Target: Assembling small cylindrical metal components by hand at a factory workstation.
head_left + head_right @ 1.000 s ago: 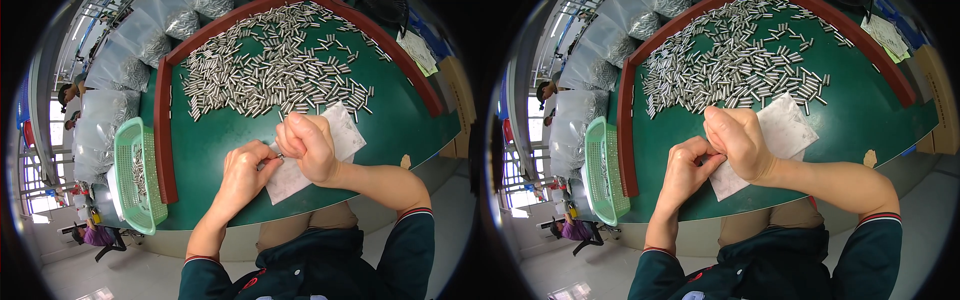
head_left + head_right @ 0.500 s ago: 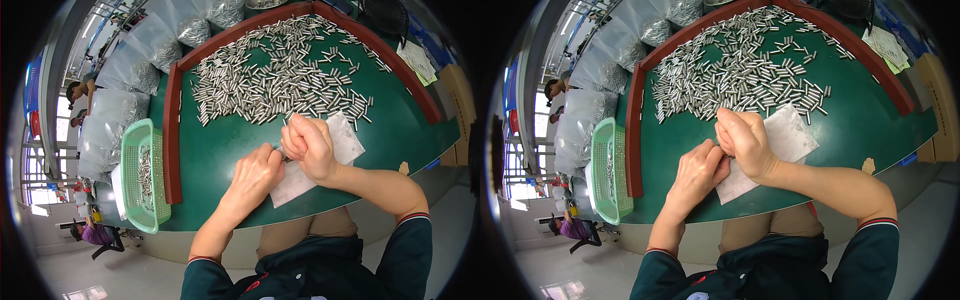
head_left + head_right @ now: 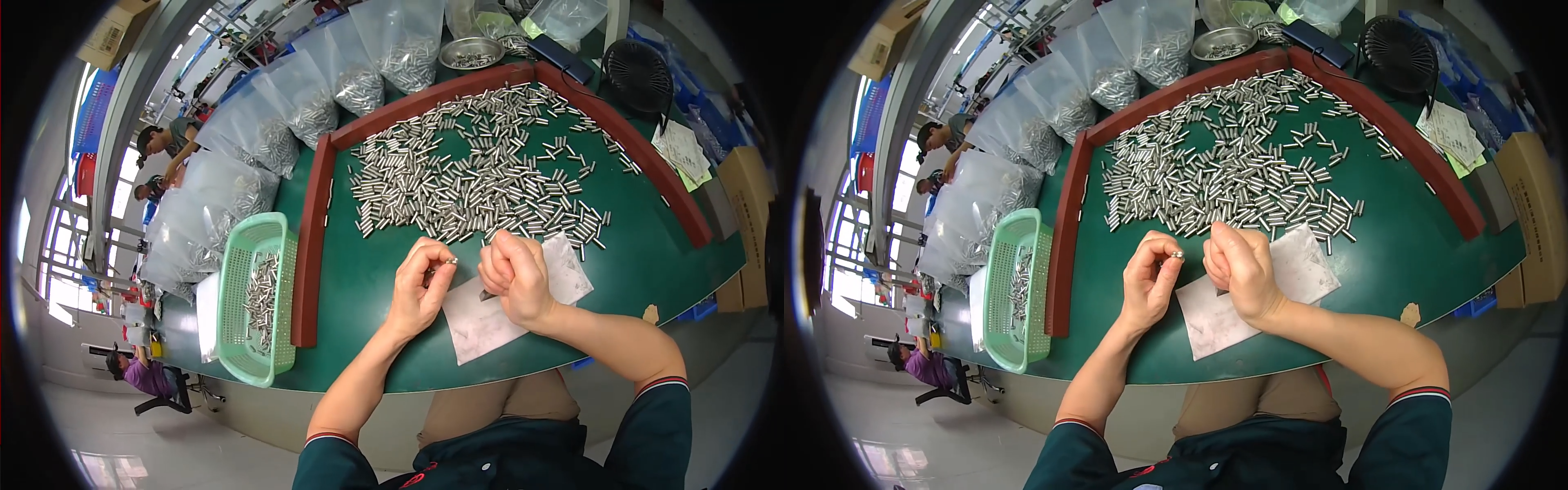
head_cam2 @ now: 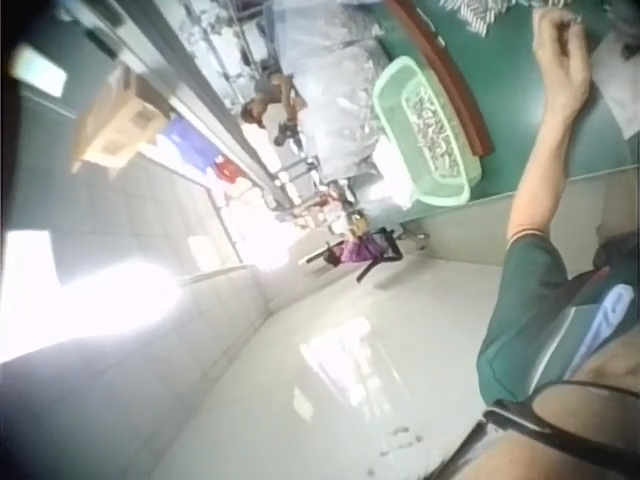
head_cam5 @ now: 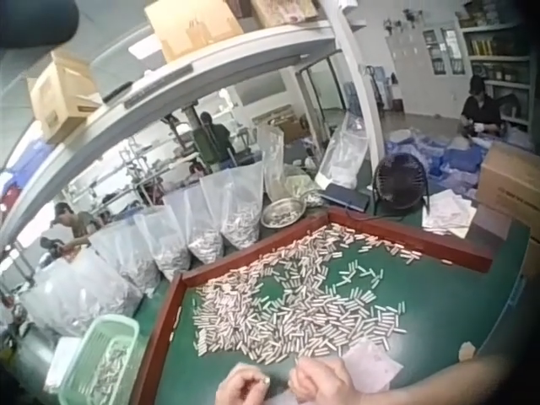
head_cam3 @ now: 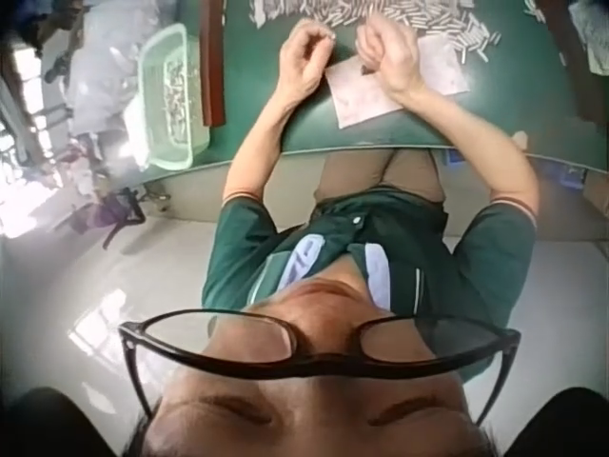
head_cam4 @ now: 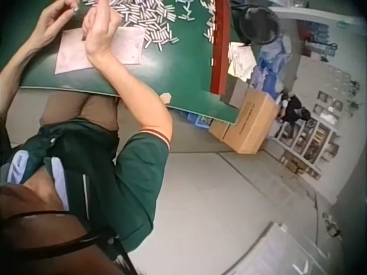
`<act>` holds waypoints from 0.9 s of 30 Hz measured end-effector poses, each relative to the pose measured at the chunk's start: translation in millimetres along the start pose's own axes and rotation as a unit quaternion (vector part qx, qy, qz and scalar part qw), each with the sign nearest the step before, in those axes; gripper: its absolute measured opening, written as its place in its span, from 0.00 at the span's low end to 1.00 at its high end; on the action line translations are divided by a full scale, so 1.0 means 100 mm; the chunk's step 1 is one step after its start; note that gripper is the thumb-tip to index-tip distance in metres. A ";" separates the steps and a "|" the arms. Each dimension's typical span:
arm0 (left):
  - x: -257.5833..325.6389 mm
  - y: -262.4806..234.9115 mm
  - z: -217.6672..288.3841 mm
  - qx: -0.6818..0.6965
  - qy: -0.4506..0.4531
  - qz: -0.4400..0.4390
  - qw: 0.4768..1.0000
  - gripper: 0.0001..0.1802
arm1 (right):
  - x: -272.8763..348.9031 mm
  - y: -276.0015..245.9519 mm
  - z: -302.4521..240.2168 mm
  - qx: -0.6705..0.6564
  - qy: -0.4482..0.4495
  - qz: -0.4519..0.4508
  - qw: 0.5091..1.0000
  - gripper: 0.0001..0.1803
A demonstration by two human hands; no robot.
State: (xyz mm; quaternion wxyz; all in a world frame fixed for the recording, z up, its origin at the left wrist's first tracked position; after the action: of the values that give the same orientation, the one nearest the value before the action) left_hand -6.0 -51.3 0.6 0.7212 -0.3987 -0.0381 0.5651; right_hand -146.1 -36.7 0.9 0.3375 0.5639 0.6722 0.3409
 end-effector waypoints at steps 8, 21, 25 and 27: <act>0.00 0.00 -0.02 0.050 0.010 0.038 0.998 0.02 | -0.02 -0.01 0.00 -0.005 0.004 0.001 1.000 0.24; 0.06 0.11 -0.07 0.541 -0.272 -0.126 0.786 0.08 | -0.02 0.00 0.00 0.001 0.021 0.004 1.000 0.24; 0.06 0.10 -0.09 0.539 -0.302 -0.110 0.779 0.11 | -0.02 0.01 -0.01 0.004 0.024 0.004 1.000 0.24; 0.06 0.08 -0.09 0.532 -0.302 -0.110 0.783 0.11 | -0.03 0.00 0.00 -0.008 0.030 0.002 1.000 0.24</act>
State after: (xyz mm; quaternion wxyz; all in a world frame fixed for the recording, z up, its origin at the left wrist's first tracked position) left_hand -5.6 -51.0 -13.2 0.8278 0.2460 0.0096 0.5041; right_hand -145.9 -39.5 1.5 0.3212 0.5520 0.6783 0.3633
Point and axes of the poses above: each hand's wrist, its own x-axis away from the middle knuckle, its own y-axis out of the palm, z = x × y, the point moved 3 cm from there along -x, towards the middle knuckle, and after that the axes turned 15 degrees about -x, right-handed, at the moved point
